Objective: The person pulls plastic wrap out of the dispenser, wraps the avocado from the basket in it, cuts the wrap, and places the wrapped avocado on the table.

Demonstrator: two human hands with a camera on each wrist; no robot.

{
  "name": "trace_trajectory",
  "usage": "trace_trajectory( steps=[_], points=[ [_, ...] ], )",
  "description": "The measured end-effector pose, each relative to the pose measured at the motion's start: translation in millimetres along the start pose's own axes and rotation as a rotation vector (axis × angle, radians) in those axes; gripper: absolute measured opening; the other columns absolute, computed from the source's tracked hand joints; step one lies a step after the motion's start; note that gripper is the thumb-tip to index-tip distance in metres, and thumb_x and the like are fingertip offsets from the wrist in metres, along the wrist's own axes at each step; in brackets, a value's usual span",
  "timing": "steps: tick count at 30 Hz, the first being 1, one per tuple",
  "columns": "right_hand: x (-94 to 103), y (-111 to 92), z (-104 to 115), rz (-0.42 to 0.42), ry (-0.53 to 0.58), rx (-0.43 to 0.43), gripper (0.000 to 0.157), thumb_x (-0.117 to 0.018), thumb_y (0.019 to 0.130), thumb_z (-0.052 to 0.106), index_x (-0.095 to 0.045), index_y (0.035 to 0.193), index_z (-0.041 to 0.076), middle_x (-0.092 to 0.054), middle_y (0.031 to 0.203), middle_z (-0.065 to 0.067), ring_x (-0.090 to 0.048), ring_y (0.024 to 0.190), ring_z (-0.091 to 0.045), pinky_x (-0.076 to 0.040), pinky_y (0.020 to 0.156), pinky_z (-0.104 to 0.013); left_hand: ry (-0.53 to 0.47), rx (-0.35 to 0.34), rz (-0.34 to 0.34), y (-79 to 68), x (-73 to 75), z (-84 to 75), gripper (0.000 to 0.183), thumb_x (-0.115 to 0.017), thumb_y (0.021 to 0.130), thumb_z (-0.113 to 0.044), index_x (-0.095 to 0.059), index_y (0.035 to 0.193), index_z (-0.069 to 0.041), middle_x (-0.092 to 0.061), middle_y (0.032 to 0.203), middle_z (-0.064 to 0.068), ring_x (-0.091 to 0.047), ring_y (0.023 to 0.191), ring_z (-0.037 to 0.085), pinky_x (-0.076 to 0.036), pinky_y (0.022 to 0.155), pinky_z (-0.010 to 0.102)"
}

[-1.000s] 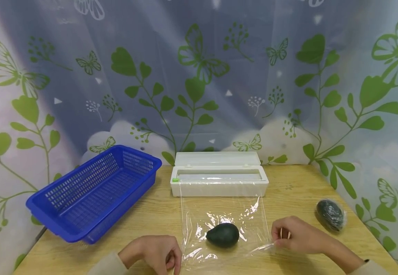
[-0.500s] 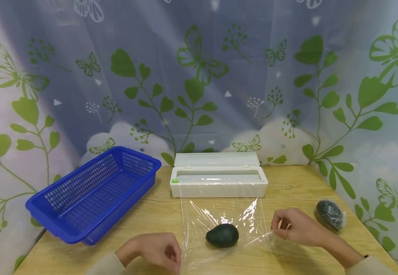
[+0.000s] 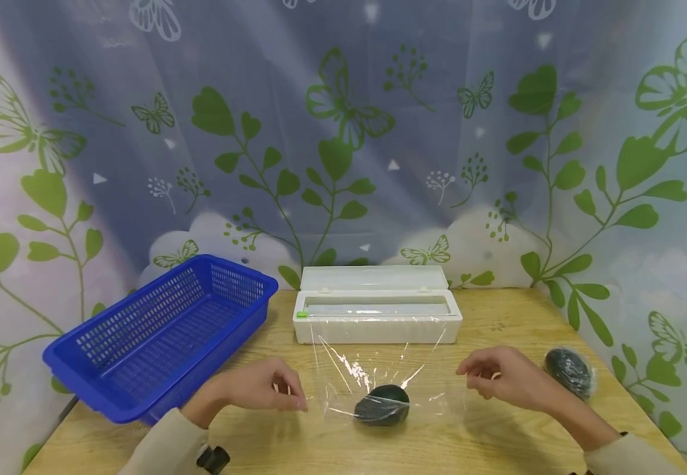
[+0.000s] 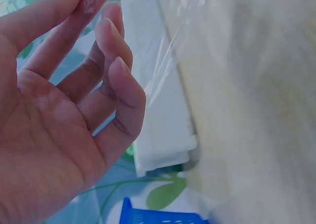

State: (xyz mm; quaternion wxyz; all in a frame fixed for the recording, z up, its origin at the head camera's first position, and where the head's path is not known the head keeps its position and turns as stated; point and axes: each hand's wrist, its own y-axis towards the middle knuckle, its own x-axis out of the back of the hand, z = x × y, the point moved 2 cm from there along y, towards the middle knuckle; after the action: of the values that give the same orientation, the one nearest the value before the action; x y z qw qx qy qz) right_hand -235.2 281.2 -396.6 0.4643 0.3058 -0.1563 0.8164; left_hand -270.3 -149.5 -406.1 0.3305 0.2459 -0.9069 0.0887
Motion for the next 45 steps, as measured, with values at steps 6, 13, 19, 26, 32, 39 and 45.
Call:
trace_trajectory(
  steps=[6, 13, 19, 26, 32, 39, 45],
  points=[
    [2.4, 9, 0, -0.028, -0.005, -0.039, 0.017, -0.065, 0.101, 0.013, -0.075, 0.106, -0.001, -0.073, 0.09, -0.013, -0.063, 0.07, -0.004, -0.057, 0.061, -0.027, 0.036, 0.071, -0.148, 4.2, 10.6, 1.2, 0.015, -0.072, 0.097, -0.019, -0.082, 0.095, -0.008, -0.078, 0.09, 0.007, -0.065, 0.08, 0.0, -0.058, 0.073, 0.023],
    [0.1, 19, -3, -0.094, 0.091, -0.059, 0.022, -0.064, 0.103, 0.016, -0.07, 0.107, -0.005, -0.072, 0.101, -0.018, -0.069, 0.085, -0.009, -0.062, 0.075, -0.029, 0.003, 0.064, -0.285, 10.8, 8.3, 7.3, 0.014, -0.07, 0.098, -0.015, -0.079, 0.092, -0.005, -0.075, 0.088, 0.014, -0.066, 0.079, 0.003, -0.059, 0.071, 0.024],
    [-7.0, 25, -7, -0.11, 0.25, -0.131, 0.026, -0.061, 0.104, 0.014, -0.063, 0.11, -0.012, -0.073, 0.098, -0.02, -0.073, 0.084, -0.016, -0.065, 0.076, -0.035, -0.201, 0.072, -0.285, 20.6, -4.6, 15.9, 0.025, -0.059, 0.104, -0.014, -0.071, 0.098, 0.007, -0.073, 0.106, 0.03, -0.073, 0.095, 0.019, -0.064, 0.081, 0.038],
    [-10.6, 27, -11, -0.129, 0.303, -0.209, 0.022, -0.056, 0.105, 0.006, -0.058, 0.113, -0.014, -0.071, 0.086, -0.01, -0.07, 0.073, -0.012, -0.064, 0.068, -0.031, -0.481, 0.008, -0.241, 19.5, -12.5, 27.0, 0.03, -0.044, 0.106, -0.006, -0.051, 0.092, 0.02, -0.07, 0.105, 0.04, -0.079, 0.092, 0.024, -0.063, 0.089, 0.046],
    [-11.6, 24, -17, -0.135, 0.297, -0.242, 0.02, -0.054, 0.105, 0.002, -0.058, 0.112, -0.016, -0.071, 0.082, -0.009, -0.068, 0.069, -0.009, -0.062, 0.063, -0.027, -0.525, -0.01, -0.215, 19.4, -13.0, 34.9, 0.029, -0.039, 0.106, -0.002, -0.047, 0.091, 0.022, -0.067, 0.093, 0.045, -0.078, 0.083, 0.022, -0.064, 0.081, 0.052],
    [-17.2, 30, -25, -0.197, 0.259, -0.293, 0.023, -0.059, 0.102, 0.001, -0.059, 0.113, -0.019, -0.073, 0.08, -0.01, -0.068, 0.065, -0.01, -0.062, 0.061, -0.029, -0.49, 0.117, -0.244, 24.1, -13.3, 37.1, 0.029, -0.037, 0.109, -0.008, -0.051, 0.097, 0.014, -0.074, 0.085, 0.03, -0.077, 0.074, 0.022, -0.064, 0.078, 0.053],
    [-21.9, 34, -31, -0.213, 0.195, -0.312, 0.019, -0.06, 0.101, 0.0, -0.063, 0.108, -0.017, -0.072, 0.075, -0.007, -0.066, 0.063, -0.011, -0.061, 0.058, -0.029, -0.455, 0.225, -0.295, 29.0, -17.3, 41.6, 0.023, -0.042, 0.108, -0.009, -0.054, 0.098, 0.008, -0.072, 0.072, 0.013, -0.076, 0.067, 0.023, -0.064, 0.074, 0.051]
  ],
)
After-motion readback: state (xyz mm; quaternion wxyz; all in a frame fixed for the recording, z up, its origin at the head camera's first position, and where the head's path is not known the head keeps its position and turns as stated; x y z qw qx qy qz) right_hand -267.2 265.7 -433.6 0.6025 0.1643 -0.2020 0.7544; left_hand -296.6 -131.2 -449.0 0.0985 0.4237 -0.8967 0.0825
